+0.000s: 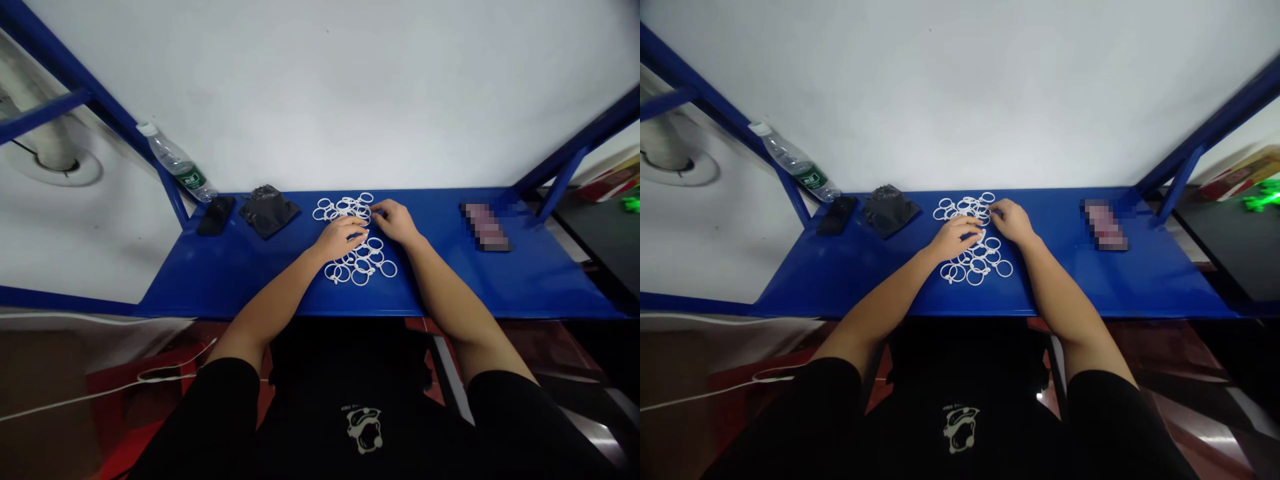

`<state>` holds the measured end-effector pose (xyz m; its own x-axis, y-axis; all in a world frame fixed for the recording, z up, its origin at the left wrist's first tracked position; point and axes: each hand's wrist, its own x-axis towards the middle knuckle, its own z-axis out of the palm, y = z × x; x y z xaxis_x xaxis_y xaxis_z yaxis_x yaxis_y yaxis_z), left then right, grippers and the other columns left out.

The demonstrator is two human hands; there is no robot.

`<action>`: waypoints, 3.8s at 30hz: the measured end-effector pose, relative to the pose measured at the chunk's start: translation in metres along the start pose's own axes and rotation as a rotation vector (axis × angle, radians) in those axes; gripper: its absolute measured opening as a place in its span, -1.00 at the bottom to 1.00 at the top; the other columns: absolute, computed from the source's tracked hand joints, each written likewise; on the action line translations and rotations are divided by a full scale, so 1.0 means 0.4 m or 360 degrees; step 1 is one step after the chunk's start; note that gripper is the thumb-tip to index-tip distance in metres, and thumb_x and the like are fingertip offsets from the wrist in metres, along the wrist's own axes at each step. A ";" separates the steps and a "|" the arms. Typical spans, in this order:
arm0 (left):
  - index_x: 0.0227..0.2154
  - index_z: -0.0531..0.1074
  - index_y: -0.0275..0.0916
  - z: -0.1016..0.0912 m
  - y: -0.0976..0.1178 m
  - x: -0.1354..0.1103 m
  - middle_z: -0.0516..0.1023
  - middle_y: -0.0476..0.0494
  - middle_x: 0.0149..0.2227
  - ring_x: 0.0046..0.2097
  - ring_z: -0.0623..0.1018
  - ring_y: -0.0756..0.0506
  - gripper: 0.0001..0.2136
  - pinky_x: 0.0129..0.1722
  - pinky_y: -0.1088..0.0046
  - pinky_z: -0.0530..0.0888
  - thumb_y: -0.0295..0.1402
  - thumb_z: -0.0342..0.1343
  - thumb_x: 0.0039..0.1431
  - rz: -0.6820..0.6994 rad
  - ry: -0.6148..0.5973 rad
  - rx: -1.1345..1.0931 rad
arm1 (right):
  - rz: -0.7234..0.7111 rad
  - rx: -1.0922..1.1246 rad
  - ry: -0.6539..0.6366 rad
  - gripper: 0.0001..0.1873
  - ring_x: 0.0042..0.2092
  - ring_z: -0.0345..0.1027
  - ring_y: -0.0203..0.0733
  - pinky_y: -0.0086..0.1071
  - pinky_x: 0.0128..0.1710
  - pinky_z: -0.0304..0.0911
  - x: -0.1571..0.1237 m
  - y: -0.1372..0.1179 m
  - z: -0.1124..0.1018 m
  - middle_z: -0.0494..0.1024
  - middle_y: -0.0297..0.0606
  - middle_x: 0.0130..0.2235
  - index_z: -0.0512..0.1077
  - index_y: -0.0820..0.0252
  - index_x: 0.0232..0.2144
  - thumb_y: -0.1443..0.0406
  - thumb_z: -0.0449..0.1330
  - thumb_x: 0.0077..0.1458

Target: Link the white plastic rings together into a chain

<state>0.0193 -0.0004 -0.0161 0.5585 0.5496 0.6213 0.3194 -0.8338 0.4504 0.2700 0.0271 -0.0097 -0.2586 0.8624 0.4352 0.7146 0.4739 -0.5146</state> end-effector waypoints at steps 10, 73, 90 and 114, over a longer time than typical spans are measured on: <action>0.02 0.72 -0.12 0.000 0.059 -0.005 0.79 -0.14 0.00 0.02 0.77 -0.15 -0.83 0.13 0.22 0.67 -0.30 0.29 0.48 -0.0100 -0.0463 -0.0175 | -0.0044 -0.0087 -0.0219 -0.81 0.03 0.58 0.14 -0.01 0.05 0.49 0.001 0.003 0.049 0.69 -0.01 0.01 0.66 0.13 -0.17 0.35 0.23 0.26; -0.04 0.70 -0.13 -0.011 0.012 -0.003 0.78 -0.16 -0.05 0.00 0.74 -0.15 -0.82 0.11 0.17 0.66 -0.34 0.18 0.55 -0.0108 -0.0200 -0.0018 | 0.0025 0.0036 -0.0305 -0.55 -0.18 0.57 -0.02 -0.15 -0.05 0.47 -0.003 -0.016 0.036 0.74 -0.14 -0.13 0.62 0.15 0.13 0.38 0.23 0.21; 0.15 0.64 -0.24 0.014 -0.083 -0.013 0.79 -0.25 -0.03 -0.17 0.76 -0.08 -0.69 -0.12 0.37 0.70 -0.17 0.14 0.59 -0.0637 0.0257 -0.0431 | -0.0173 0.0682 -0.0212 -0.51 -0.20 0.54 -0.11 -0.20 -0.13 0.47 -0.021 -0.118 0.025 0.66 -0.26 -0.19 0.41 0.07 0.29 0.10 0.23 0.40; -0.13 0.72 -0.13 -0.098 -0.048 -0.003 0.73 -0.13 -0.17 -0.09 0.67 -0.19 -0.83 -0.08 0.27 0.56 -0.42 0.24 0.33 -0.0609 -0.0565 0.0386 | -0.0271 0.0092 -0.0377 -0.72 -0.12 0.57 -0.04 -0.17 -0.05 0.40 -0.016 -0.102 0.024 0.74 -0.15 -0.11 0.68 0.11 -0.03 0.28 0.19 0.33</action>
<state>-0.0178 0.0171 -0.0004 0.5781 0.7980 0.1705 0.6925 -0.5903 0.4148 0.2361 0.0039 0.0015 -0.5208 0.7841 0.3376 0.6116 0.6186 -0.4932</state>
